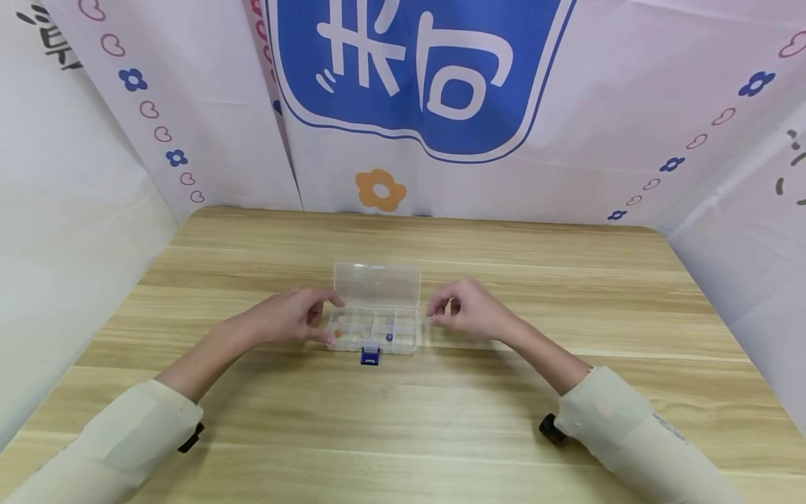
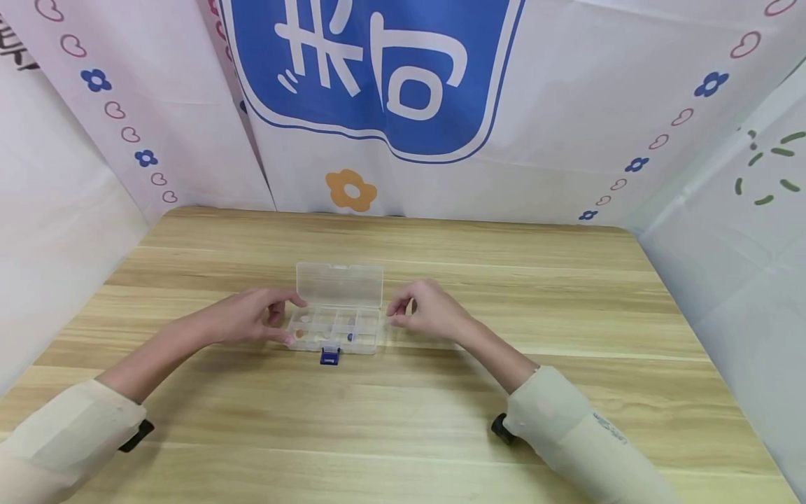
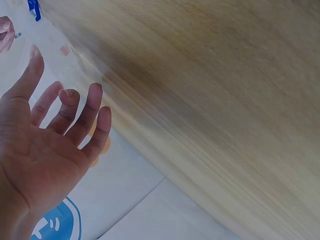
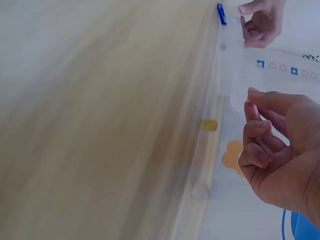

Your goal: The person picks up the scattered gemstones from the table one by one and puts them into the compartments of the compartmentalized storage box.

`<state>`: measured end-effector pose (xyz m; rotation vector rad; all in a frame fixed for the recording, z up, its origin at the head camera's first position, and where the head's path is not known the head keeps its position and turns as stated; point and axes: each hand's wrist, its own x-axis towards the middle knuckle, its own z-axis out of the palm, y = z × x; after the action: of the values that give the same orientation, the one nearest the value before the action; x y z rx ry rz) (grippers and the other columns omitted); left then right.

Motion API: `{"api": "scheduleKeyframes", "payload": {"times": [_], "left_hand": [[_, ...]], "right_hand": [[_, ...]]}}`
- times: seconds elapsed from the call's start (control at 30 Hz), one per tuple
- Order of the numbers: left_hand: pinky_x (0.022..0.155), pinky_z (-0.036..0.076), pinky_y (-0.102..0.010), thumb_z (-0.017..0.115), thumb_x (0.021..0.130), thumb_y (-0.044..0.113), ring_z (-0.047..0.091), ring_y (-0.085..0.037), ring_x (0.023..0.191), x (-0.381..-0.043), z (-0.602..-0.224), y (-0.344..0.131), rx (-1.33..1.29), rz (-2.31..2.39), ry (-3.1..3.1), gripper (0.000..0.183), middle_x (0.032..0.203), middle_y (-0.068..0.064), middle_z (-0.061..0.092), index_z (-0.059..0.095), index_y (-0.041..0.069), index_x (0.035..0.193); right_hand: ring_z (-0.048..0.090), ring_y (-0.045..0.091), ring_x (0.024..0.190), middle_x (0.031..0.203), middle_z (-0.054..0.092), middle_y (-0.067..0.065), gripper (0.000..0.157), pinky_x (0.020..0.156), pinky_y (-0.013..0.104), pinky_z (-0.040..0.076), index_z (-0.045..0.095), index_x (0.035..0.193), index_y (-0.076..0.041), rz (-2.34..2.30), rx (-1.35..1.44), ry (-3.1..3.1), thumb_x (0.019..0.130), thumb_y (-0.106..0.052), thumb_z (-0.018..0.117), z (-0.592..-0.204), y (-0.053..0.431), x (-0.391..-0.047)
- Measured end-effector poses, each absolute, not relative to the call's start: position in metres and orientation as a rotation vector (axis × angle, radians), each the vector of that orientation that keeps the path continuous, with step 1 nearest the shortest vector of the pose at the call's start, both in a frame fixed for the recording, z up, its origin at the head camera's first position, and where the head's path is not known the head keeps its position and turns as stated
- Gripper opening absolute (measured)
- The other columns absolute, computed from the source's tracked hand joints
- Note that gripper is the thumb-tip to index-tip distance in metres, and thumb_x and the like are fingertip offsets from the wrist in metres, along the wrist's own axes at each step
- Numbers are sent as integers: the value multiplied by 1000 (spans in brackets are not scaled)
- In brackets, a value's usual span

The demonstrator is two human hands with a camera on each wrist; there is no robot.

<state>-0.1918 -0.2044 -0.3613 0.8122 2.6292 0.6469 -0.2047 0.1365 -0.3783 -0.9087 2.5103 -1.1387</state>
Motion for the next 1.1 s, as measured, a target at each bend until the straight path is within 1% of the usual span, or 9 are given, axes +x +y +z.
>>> {"api": "scheduleKeyframes", "payload": {"times": [0.2, 0.33, 0.57, 0.73, 0.93, 1.1], "left_hand": [[61, 43, -29, 86, 86, 25, 48, -11, 64, -192, -361, -204, 810, 649, 2627, 55, 71, 3, 55, 64, -1, 129], [61, 43, -29, 86, 86, 26, 48, -11, 65, -192, -360, -204, 802, 647, 2623, 55, 72, 3, 55, 64, -1, 129], [61, 43, -29, 86, 86, 26, 49, -11, 65, -192, -360, -204, 794, 650, 2618, 56, 72, 2, 55, 64, -2, 130], [60, 43, -29, 86, 85, 25, 49, -11, 64, -192, -361, -204, 809, 654, 2621, 56, 71, 3, 55, 64, -2, 129], [60, 43, -29, 87, 85, 25, 49, -11, 64, -192, -361, -205, 805, 658, 2621, 55, 71, 3, 55, 64, -1, 128], [61, 43, -29, 87, 85, 25, 49, -11, 65, -192, -361, -204, 798, 652, 2624, 56, 72, 3, 55, 64, -1, 129]], "right_hand": [[56, 11, 65, 85, 72, 1, 3, 61, 23, 47, 77, 93, 0, -1131, -909, 2516, 92, 0, 75, -382, 152, -204], [57, 12, 69, 85, 73, 1, 4, 62, 23, 48, 78, 92, -2, -1104, -914, 2517, 91, 1, 75, -384, 161, -203], [62, 12, 78, 87, 75, 0, 5, 70, 26, 54, 79, 91, -5, -1055, -918, 2506, 91, 0, 76, -389, 171, -203], [62, 12, 77, 86, 75, -2, 6, 70, 27, 54, 79, 90, -7, -1038, -890, 2497, 90, -1, 78, -390, 173, -202], [65, 12, 78, 87, 76, -3, 6, 71, 27, 55, 80, 88, -10, -1008, -831, 2494, 90, -4, 79, -388, 172, -201], [67, 10, 78, 88, 77, -2, 6, 72, 27, 56, 80, 87, -10, -977, -867, 2499, 91, -6, 79, -388, 174, -200]]}}
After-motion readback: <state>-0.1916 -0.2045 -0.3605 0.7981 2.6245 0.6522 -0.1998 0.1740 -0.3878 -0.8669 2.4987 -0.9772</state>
